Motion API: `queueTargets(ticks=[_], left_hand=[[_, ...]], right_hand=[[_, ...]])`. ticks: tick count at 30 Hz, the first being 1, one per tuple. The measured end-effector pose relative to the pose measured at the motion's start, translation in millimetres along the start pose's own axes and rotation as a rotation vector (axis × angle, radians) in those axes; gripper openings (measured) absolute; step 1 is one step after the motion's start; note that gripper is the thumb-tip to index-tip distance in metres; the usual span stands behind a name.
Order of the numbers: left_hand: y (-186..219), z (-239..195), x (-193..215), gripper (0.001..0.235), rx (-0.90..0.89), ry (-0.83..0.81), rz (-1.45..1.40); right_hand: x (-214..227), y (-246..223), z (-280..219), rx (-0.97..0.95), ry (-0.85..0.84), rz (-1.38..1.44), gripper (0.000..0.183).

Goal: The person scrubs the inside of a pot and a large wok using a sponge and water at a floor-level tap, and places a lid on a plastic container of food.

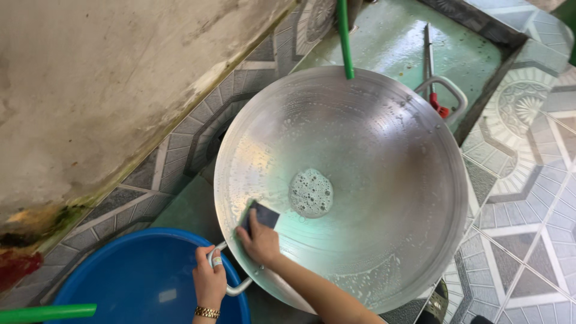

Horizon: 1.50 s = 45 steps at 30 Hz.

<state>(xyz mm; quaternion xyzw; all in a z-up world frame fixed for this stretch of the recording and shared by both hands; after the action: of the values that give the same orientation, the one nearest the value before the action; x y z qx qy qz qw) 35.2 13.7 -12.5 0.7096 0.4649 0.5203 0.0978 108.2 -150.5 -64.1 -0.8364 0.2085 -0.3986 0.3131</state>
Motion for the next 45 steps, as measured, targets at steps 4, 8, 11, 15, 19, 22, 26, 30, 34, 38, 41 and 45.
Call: queueTargets(ticks=[4, 8, 11, 15, 19, 22, 26, 30, 34, 38, 41, 45], left_hand=[[-7, 1, 0, 0.022, -0.179, 0.109, 0.013], [-11, 0, 0, 0.022, -0.15, 0.097, -0.109], [-9, -1, -1, 0.022, 0.005, 0.027, -0.143], [0, -5, 0, 0.02, -0.076, 0.046, -0.167], [0, -12, 0, 0.021, -0.061, 0.041, -0.218], [1, -11, -1, 0.021, -0.082, 0.088, -0.142], [-6, -12, -7, 0.024, -0.039, 0.112, 0.028], [-12, -14, -17, 0.025, 0.039, 0.017, 0.212], [-21, -33, -30, 0.029, 0.007, -0.029, 0.274], [-23, -56, -43, 0.036, -0.01, -0.067, 0.246], [-18, -72, -43, 0.041, 0.031, -0.119, 0.239], [2, -87, -30, 0.056, 0.081, -0.135, 0.239]], right_hand=[[4, 11, -62, 0.103, -0.223, -0.084, 0.075], [51, 112, -163, 0.243, -0.293, -0.269, 0.058], [129, 195, -209, 0.168, -0.305, -0.641, 0.05], [293, 247, -193, -0.081, -0.015, -1.122, 0.044], [293, 257, -189, -0.33, 0.134, -1.368, 0.05], [174, 243, -197, -0.166, 0.184, -1.569, 0.049], [-3, 168, -153, -0.077, -0.052, -0.452, 0.053], [-61, 97, -107, 0.193, 0.019, -0.006, 0.042], [-24, 105, -134, 0.382, -0.181, -0.129, 0.048], [73, 176, -213, 0.448, -0.585, -0.528, 0.054], [165, 225, -218, 0.235, -0.69, -0.623, 0.044], [230, 204, -192, -0.026, -0.54, -0.312, 0.042]])
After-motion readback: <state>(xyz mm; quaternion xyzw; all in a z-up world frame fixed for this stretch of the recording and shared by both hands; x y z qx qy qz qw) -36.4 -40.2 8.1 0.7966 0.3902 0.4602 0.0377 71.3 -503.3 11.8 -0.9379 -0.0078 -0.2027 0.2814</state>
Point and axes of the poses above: each hand's wrist, its own z-axis towards the middle knuckle, its own x-axis out of the back of the hand, y = z × x, the point moved 4 cm from there along z, towards the middle knuckle, and after that the axes turned 12 degrees about -y, right-handed, at the moved point
